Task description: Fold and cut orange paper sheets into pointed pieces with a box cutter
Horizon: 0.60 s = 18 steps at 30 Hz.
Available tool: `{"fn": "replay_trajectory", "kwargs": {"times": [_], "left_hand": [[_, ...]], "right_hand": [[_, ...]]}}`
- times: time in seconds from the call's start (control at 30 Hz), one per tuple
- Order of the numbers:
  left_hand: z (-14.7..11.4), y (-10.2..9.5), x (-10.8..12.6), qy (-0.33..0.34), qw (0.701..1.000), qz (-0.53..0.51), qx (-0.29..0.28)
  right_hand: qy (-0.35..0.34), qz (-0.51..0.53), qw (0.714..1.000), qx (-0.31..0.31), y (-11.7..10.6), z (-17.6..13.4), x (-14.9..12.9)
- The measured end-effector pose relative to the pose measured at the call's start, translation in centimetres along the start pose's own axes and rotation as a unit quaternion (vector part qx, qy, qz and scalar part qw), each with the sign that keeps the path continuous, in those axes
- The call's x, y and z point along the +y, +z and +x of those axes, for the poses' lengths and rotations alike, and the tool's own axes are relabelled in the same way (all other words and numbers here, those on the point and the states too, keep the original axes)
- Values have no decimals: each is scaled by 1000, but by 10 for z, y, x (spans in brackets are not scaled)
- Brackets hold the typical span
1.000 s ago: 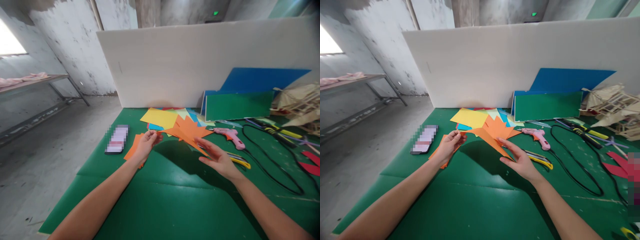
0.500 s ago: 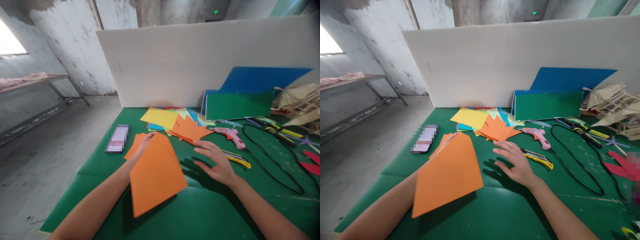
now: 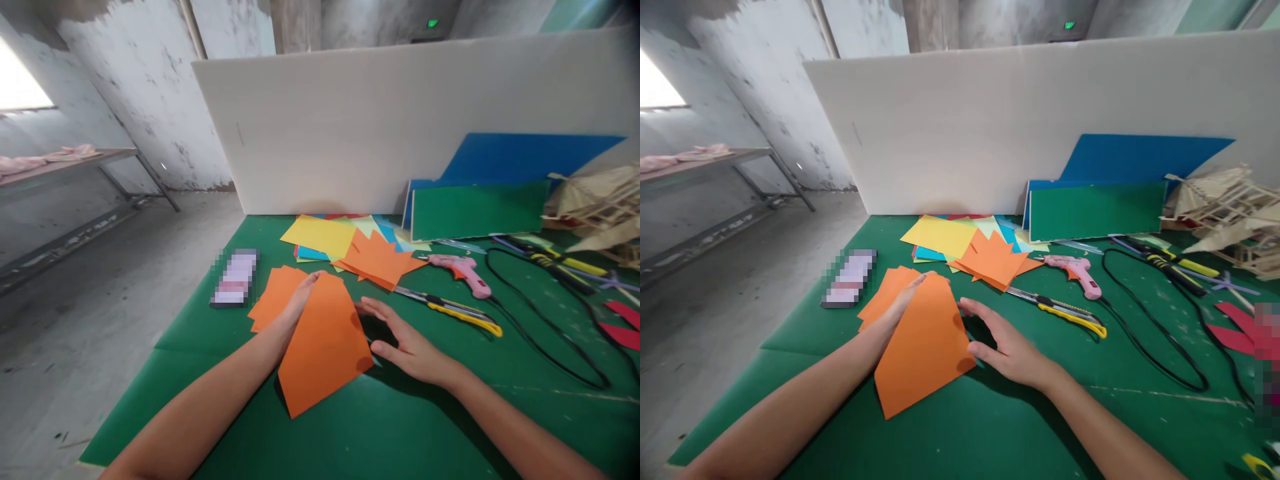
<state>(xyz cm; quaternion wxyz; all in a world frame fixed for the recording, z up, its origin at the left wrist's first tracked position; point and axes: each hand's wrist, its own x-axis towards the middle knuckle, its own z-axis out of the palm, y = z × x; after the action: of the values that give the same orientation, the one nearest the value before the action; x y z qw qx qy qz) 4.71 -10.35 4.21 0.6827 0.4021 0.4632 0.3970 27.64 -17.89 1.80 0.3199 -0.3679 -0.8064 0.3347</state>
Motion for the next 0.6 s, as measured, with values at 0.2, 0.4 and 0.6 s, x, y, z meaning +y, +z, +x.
{"fn": "replay_trajectory", "kwargs": {"times": [0.2,0.4,0.6], "left_hand": [[0,7,-3,16,997,-51,-53],[8,4,-6,201,966,130,94],[0,-9,0,376,799,461,-89]], "right_hand": [[28,40,997,-56,2,6,-10],[67,1,998,20,-9,8,-1],[67,-60,995,-43,-21,5,9]]}}
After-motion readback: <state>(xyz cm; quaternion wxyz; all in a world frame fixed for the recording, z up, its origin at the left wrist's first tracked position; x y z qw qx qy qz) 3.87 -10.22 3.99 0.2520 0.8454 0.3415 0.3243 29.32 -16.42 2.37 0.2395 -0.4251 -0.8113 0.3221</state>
